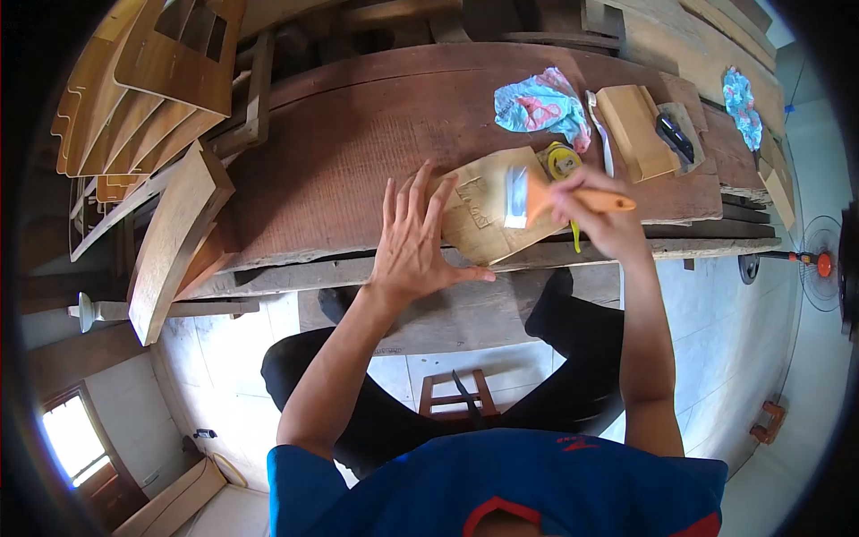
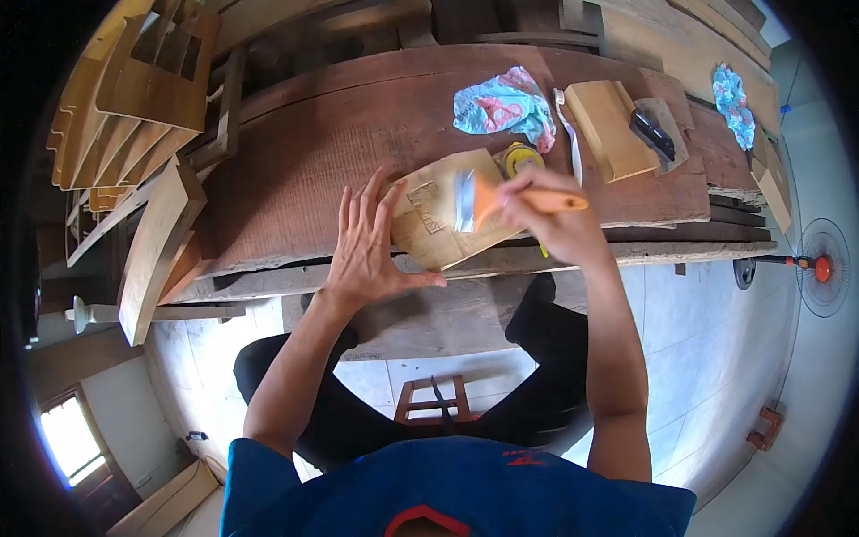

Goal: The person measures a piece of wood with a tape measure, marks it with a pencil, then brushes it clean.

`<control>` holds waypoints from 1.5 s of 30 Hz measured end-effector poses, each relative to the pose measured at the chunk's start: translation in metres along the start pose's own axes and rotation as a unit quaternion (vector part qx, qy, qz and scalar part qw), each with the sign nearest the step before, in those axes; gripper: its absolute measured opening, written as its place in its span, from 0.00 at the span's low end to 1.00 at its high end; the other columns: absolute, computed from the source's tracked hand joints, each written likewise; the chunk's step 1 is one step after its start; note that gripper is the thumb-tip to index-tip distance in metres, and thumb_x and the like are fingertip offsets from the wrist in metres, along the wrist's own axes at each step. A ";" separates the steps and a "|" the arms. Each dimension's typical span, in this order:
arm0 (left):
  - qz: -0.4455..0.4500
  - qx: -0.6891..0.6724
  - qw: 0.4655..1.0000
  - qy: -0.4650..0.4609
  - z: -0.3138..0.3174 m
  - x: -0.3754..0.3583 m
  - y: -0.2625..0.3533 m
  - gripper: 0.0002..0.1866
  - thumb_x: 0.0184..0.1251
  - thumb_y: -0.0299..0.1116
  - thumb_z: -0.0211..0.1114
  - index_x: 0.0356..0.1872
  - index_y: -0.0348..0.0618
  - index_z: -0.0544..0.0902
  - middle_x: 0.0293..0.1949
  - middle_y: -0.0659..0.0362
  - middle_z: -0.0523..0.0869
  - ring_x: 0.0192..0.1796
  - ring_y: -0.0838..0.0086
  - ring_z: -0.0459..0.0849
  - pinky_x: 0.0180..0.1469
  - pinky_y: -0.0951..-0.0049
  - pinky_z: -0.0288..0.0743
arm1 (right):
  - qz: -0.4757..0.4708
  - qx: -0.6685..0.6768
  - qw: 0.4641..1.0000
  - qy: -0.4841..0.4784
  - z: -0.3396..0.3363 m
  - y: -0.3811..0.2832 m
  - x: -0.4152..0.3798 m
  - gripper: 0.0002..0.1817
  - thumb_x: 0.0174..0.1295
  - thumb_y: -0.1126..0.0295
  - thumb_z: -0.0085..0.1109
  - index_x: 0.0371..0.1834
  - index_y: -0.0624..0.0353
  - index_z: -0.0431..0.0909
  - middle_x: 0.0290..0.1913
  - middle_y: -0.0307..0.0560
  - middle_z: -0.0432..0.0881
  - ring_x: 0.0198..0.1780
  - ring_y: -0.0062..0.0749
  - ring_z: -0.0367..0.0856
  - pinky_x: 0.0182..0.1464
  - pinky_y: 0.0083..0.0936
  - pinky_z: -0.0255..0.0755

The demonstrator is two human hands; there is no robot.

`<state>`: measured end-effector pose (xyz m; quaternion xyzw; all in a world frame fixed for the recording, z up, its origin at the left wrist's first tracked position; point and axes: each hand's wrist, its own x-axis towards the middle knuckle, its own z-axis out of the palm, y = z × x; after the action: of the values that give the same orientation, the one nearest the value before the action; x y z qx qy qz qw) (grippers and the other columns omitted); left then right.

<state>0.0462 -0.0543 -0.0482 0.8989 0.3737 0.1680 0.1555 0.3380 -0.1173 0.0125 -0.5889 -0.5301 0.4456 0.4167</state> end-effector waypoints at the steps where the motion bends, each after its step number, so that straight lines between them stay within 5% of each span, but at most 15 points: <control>1: -0.003 0.001 1.000 0.006 -0.001 0.001 0.000 0.77 0.31 0.85 0.75 0.81 0.45 0.57 0.78 0.39 0.59 0.81 0.41 0.58 0.84 0.35 0.38 | -0.004 -0.001 0.998 -0.061 -0.001 -0.001 0.000 0.07 0.75 0.69 0.64 0.46 0.62 0.83 0.33 0.40 0.87 0.33 0.16 0.83 0.36 0.16 0.75; 2: -0.008 0.004 1.000 0.005 0.000 0.001 0.000 0.77 0.31 0.85 0.75 0.81 0.45 0.57 0.77 0.39 0.60 0.81 0.42 0.58 0.84 0.35 0.38 | -0.007 -0.001 0.993 -0.122 -0.001 0.000 -0.002 0.07 0.75 0.69 0.64 0.46 0.62 0.83 0.33 0.41 0.87 0.33 0.17 0.83 0.36 0.16 0.76; 6: -0.005 0.007 1.000 0.015 0.001 0.001 0.001 0.75 0.31 0.84 0.75 0.79 0.43 0.61 0.71 0.39 0.66 0.78 0.43 0.61 0.84 0.35 0.38 | -0.009 0.012 0.995 0.097 -0.006 0.002 0.006 0.07 0.75 0.69 0.64 0.45 0.62 0.84 0.35 0.42 0.88 0.36 0.18 0.86 0.38 0.18 0.78; 13: 0.010 -0.004 1.000 0.015 -0.008 0.005 -0.002 0.67 0.33 0.77 0.79 0.72 0.38 0.67 0.65 0.38 0.68 0.74 0.41 0.64 0.84 0.34 0.41 | 0.020 0.020 0.999 -0.034 0.003 -0.001 -0.006 0.05 0.75 0.70 0.63 0.44 0.60 0.84 0.31 0.41 0.87 0.33 0.18 0.86 0.35 0.18 0.76; 17: 0.068 -0.040 0.992 0.095 -0.024 0.008 -0.006 0.61 0.37 0.71 0.80 0.68 0.39 0.67 0.67 0.40 0.67 0.74 0.40 0.64 0.83 0.34 0.47 | -0.021 0.066 0.987 0.143 0.024 0.001 -0.002 0.08 0.76 0.67 0.61 0.46 0.61 0.81 0.30 0.43 0.84 0.28 0.16 0.77 0.29 0.15 0.69; 21: 0.056 -0.090 0.993 0.059 -0.035 0.004 -0.023 0.63 0.31 0.55 0.91 0.72 0.50 0.64 0.72 0.40 0.62 0.76 0.41 0.64 0.74 0.41 0.72 | -0.070 0.007 0.993 -0.093 0.024 -0.004 -0.009 0.09 0.76 0.70 0.60 0.52 0.64 0.81 0.35 0.46 0.87 0.33 0.19 0.84 0.30 0.16 0.72; 24: 0.044 -0.074 0.995 0.056 -0.033 -0.001 -0.020 0.62 0.30 0.52 0.93 0.72 0.54 0.64 0.75 0.43 0.59 0.77 0.41 0.63 0.74 0.43 0.74 | -0.057 0.085 0.988 0.117 0.025 -0.003 0.003 0.11 0.74 0.68 0.65 0.53 0.63 0.84 0.37 0.41 0.90 0.35 0.17 0.86 0.32 0.13 0.75; 27: 0.032 -0.071 0.996 0.038 -0.030 -0.004 -0.021 0.62 0.32 0.52 0.93 0.72 0.56 0.63 0.76 0.43 0.56 0.78 0.40 0.62 0.76 0.43 0.72 | -0.091 0.075 0.992 0.041 0.039 -0.006 -0.005 0.10 0.75 0.68 0.65 0.51 0.62 0.85 0.36 0.41 0.89 0.35 0.18 0.86 0.34 0.15 0.76; 28: 0.029 -0.073 0.996 0.033 -0.031 -0.003 -0.020 0.63 0.32 0.52 0.93 0.73 0.56 0.63 0.76 0.43 0.56 0.78 0.40 0.61 0.76 0.44 0.72 | -0.164 -0.036 0.985 -0.028 0.040 -0.012 -0.005 0.07 0.75 0.70 0.64 0.47 0.61 0.87 0.37 0.42 0.89 0.36 0.19 0.87 0.37 0.18 0.79; 29: 0.026 -0.075 0.996 0.028 -0.032 -0.004 -0.019 0.63 0.32 0.52 0.93 0.73 0.56 0.63 0.76 0.43 0.56 0.78 0.40 0.61 0.76 0.44 0.71 | -0.140 -0.029 0.985 -0.099 0.043 -0.014 -0.006 0.07 0.74 0.70 0.65 0.45 0.62 0.88 0.38 0.43 0.90 0.38 0.20 0.89 0.40 0.19 0.80; 34: 0.019 -0.083 0.996 0.026 -0.032 -0.003 -0.021 0.64 0.33 0.50 0.93 0.74 0.55 0.62 0.76 0.42 0.55 0.78 0.39 0.60 0.77 0.45 0.70 | -0.133 0.040 0.980 0.141 0.045 -0.008 0.006 0.08 0.72 0.69 0.67 0.46 0.63 0.87 0.41 0.43 0.91 0.39 0.21 0.89 0.40 0.19 0.80; 38: 0.026 -0.091 0.995 0.044 -0.032 0.000 -0.019 0.64 0.33 0.47 0.93 0.75 0.53 0.61 0.76 0.41 0.56 0.78 0.39 0.60 0.76 0.45 0.71 | -0.180 -0.099 0.975 -0.085 0.058 -0.010 -0.004 0.07 0.71 0.68 0.69 0.45 0.60 0.88 0.41 0.41 0.91 0.37 0.19 0.88 0.37 0.17 0.78; 42: 0.036 -0.073 0.995 0.051 -0.030 -0.004 -0.018 0.65 0.33 0.45 0.92 0.76 0.52 0.59 0.75 0.40 0.57 0.78 0.40 0.60 0.75 0.44 0.71 | -0.140 0.009 0.981 0.136 0.049 -0.003 0.001 0.07 0.69 0.68 0.70 0.46 0.58 0.87 0.39 0.41 0.91 0.35 0.22 0.89 0.37 0.21 0.79; 45: 0.038 -0.103 0.992 0.064 -0.027 -0.003 -0.022 0.62 0.35 0.46 0.90 0.75 0.54 0.61 0.74 0.40 0.58 0.76 0.38 0.61 0.74 0.43 0.72 | -0.274 -0.119 0.954 0.009 0.065 -0.007 -0.004 0.08 0.73 0.71 0.66 0.49 0.63 0.85 0.38 0.40 0.88 0.39 0.21 0.87 0.38 0.20 0.77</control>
<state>0.0198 -0.0373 -0.0333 0.8789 0.3291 0.2686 0.2170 0.2734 -0.1199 0.0028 -0.4701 -0.7165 0.2426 0.4548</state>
